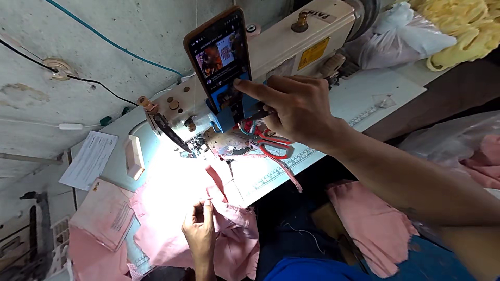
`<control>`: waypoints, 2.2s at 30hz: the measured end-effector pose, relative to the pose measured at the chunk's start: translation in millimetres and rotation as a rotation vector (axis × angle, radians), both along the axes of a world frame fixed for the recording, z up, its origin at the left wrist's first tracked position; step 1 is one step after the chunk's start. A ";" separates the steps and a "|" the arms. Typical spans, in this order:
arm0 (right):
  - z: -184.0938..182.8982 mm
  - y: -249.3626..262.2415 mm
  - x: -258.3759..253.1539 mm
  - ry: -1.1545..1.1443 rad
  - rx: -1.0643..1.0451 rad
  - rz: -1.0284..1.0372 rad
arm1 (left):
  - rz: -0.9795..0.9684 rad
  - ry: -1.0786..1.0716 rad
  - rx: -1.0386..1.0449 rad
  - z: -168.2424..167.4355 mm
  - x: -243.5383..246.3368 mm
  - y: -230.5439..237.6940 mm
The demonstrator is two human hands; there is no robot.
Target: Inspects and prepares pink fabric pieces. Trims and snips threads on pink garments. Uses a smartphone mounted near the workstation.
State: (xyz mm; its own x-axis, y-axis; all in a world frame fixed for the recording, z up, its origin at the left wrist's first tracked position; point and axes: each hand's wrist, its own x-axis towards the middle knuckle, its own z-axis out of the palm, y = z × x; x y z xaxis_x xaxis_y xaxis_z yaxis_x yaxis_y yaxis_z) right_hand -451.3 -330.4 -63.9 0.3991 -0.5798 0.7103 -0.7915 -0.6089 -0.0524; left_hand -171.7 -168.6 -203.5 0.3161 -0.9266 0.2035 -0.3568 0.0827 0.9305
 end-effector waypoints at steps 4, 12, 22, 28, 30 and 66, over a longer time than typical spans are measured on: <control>2.2 1.6 0.4 -0.011 -0.020 0.014 | -0.005 0.002 -0.004 -0.1 0.5 -0.1; 2.8 -1.8 -0.3 0.009 -0.015 0.015 | 0.002 0.008 -0.002 0.2 -0.1 0.5; 10.5 -5.8 -0.2 -0.034 -0.009 -0.015 | 0.001 0.007 0.000 -0.5 -0.2 0.1; 13.0 -6.2 -0.6 -0.054 0.012 -0.006 | 0.000 -0.006 -0.001 0.0 -0.1 -0.2; 14.4 -6.5 -0.2 -0.062 0.014 -0.007 | 0.001 -0.006 0.005 0.8 -0.4 -0.1; 13.9 -2.7 4.9 -0.080 -0.007 0.008 | 0.007 -0.017 -0.007 0.1 -0.4 -0.6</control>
State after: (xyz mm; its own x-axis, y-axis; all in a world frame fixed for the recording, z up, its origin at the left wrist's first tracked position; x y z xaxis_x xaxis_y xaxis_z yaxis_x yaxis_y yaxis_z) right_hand -446.4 -333.0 -50.1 0.3451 -0.5717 0.7444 -0.7803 -0.6155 -0.1110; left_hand -172.1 -169.2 -203.4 0.3190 -0.9231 0.2150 -0.3728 0.0863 0.9239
